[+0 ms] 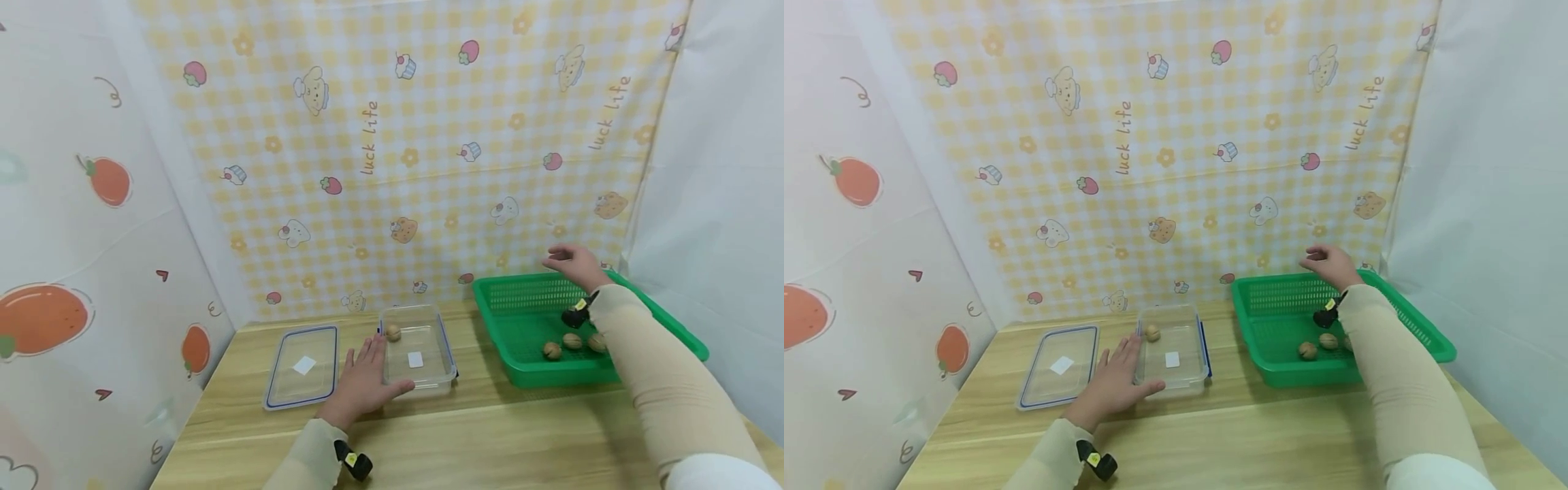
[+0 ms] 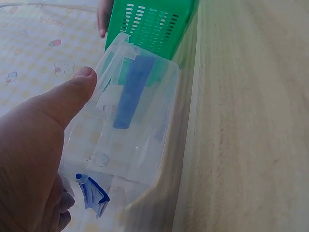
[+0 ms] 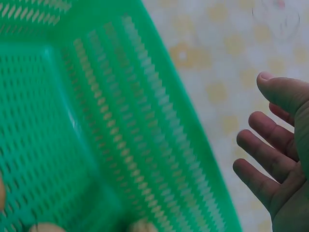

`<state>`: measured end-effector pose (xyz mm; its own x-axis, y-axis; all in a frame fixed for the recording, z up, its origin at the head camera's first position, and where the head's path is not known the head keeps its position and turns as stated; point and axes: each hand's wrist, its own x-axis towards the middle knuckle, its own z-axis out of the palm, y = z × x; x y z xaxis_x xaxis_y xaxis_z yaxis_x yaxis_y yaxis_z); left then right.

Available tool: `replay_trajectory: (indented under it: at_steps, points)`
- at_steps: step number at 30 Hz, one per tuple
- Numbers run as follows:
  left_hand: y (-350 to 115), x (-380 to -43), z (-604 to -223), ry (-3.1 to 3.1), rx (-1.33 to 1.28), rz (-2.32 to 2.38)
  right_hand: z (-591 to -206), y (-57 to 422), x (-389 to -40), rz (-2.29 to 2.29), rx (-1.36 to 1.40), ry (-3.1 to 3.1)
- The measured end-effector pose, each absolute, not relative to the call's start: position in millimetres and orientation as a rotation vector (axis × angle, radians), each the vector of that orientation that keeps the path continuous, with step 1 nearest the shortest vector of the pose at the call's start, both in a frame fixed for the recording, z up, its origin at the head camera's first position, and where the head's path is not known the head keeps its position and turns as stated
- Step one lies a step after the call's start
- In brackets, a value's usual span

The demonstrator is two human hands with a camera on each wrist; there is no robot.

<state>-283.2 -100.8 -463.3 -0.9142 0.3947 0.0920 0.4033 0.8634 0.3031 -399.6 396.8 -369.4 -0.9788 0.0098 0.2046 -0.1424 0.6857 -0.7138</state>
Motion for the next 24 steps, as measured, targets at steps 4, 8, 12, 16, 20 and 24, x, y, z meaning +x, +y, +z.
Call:
replay_trajectory:
  at_steps: [4, 8, 12, 16, 20, 24]
  points:
    - [-101, -283, -463, -3.007, -0.639, -0.480, -382, 416, -391, 1.166, 0.058, -2.687]
    - [-101, -282, -464, -3.010, -0.645, -0.467, -395, 431, -384, 1.138, 0.037, -2.697]
    - [-100, -281, -466, -3.004, -0.661, -0.488, -410, 448, -377, 1.087, -0.006, -2.717]
    - [-99, -279, -467, -3.002, -0.669, -0.507, -423, 461, -369, 1.060, -0.069, -2.733]
    - [-98, -278, -466, -3.004, -0.670, -0.495, -434, 470, -365, 1.027, -0.120, -2.801]
    - [-98, -278, -465, -3.002, -0.666, -0.489, -444, 481, -368, 1.007, -0.146, -2.914]
